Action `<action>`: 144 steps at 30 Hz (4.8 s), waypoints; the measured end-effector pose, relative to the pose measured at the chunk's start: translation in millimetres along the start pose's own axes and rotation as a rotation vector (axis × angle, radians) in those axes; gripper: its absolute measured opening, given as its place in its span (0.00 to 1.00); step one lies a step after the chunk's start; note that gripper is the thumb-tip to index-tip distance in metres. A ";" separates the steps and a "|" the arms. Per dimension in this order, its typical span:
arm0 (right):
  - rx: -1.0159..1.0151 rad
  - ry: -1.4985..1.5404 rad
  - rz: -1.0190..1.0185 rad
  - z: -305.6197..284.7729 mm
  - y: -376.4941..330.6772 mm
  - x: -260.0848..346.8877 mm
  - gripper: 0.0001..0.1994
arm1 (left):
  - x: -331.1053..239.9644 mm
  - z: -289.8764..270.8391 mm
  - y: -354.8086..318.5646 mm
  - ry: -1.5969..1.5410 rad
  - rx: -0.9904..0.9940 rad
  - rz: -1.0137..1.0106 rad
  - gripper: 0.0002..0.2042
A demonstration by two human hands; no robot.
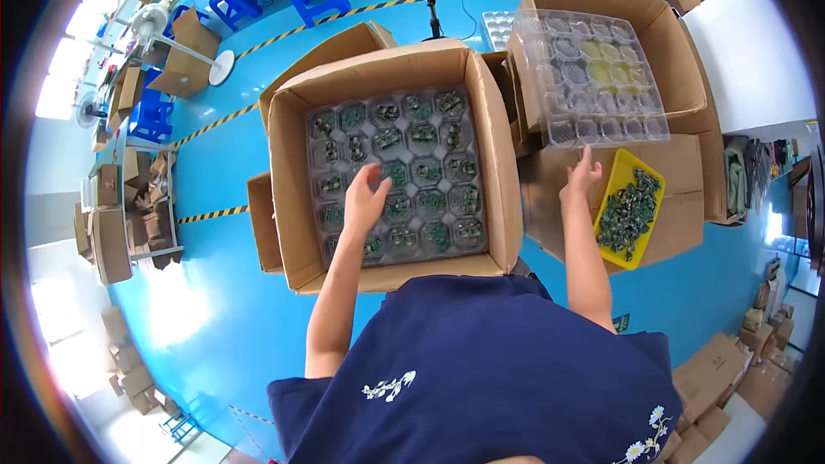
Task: Sorting and inspecting small printed circuit boards from a shipping tray into a secondary container.
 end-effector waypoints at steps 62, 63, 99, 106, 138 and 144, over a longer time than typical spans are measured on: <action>1.249 0.082 -0.001 52.1 -242.7 -3.3 0.09 | -54.7 10.5 -40.6 -0.877 0.583 0.138 0.13; 1.253 0.081 -0.004 51.3 -243.6 -5.3 0.09 | -51.4 12.3 -40.4 -0.909 0.599 0.148 0.13; 1.094 0.258 0.503 21.5 -220.4 26.9 0.10 | -26.4 139.9 -51.7 0.540 0.499 0.712 0.05; 1.091 -0.521 0.007 21.9 -230.2 14.7 0.17 | -56.9 33.6 -46.2 -0.194 0.435 0.444 0.08; 1.028 0.314 0.131 52.7 -239.0 22.3 0.05 | -99.8 23.7 -62.1 -1.174 0.183 0.141 0.06; 1.017 0.281 0.689 37.2 -245.6 28.7 0.21 | -134.7 30.8 -74.1 -0.242 0.277 0.631 0.17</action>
Point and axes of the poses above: each hand's wrist, its own y-axis towards the middle knuckle, its own z-axis out of the palm, x = y × z, the point moved 2 cm from there along y, towards the middle knuckle, and after that the axes turned 8 degrees about x, right-handed, at the moved point
